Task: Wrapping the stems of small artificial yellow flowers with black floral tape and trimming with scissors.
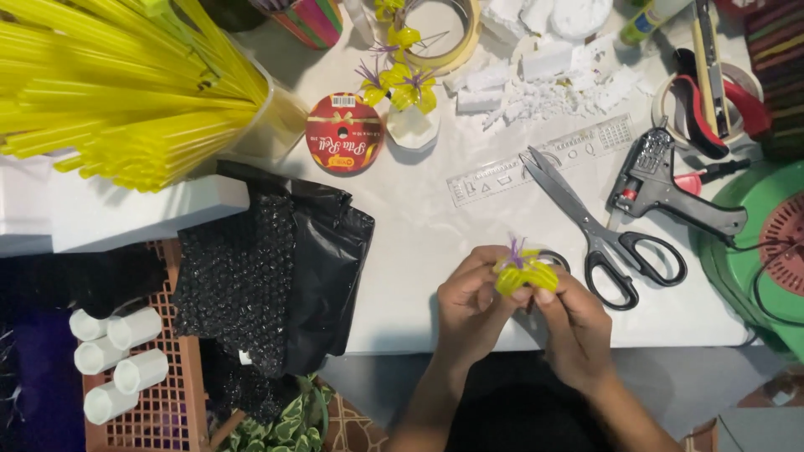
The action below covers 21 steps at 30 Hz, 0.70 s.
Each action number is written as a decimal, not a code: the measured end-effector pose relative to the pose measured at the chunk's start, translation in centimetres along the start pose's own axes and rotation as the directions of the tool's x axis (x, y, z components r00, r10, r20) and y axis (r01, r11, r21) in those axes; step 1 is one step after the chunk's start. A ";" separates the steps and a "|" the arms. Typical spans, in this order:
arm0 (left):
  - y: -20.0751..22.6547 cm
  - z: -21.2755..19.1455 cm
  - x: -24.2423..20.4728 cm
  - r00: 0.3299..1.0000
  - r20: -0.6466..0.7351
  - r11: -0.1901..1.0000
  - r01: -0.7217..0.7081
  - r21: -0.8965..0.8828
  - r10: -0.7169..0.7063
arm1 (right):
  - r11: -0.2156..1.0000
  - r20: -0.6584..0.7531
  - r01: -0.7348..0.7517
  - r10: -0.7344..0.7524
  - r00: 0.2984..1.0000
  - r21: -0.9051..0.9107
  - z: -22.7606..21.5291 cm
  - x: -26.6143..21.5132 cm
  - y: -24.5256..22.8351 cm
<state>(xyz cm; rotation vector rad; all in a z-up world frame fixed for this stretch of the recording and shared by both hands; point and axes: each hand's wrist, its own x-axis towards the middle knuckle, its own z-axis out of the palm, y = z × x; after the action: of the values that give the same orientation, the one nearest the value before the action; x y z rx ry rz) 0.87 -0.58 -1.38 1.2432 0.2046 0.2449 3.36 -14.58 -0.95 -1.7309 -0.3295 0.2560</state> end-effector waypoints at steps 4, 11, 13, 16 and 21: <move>-0.4 0.5 0.8 0.999 -0.033 0.999 -0.037 0.017 0.037 | 0.972 -0.044 0.167 -0.176 0.983 -0.165 0.3 1.2 -0.3; -3.0 1.2 0.3 0.968 -0.224 0.976 0.068 -0.209 -0.115 | 0.783 -0.134 0.450 -0.548 0.825 -0.429 0.9 2.4 -1.5; -3.9 1.5 -0.2 0.956 -0.255 0.955 0.070 -0.287 -0.147 | 0.764 -0.102 0.464 -0.559 0.823 -0.448 0.8 2.5 -1.4; -3.0 2.1 -0.2 0.931 -0.324 0.932 0.044 -0.359 -0.168 | 0.742 -0.090 0.467 -0.572 0.816 -0.480 1.1 2.5 -0.7; -1.6 2.9 0.0 0.939 -0.338 0.979 0.010 0.205 0.062 | 0.717 -0.114 0.439 -0.580 0.807 -0.541 1.5 2.7 -0.3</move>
<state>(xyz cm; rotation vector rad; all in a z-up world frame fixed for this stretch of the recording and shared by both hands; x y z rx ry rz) 1.81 -3.70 -2.05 1.4026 0.5259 0.4742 5.29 -12.17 -0.89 -2.0574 -0.7039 -0.5323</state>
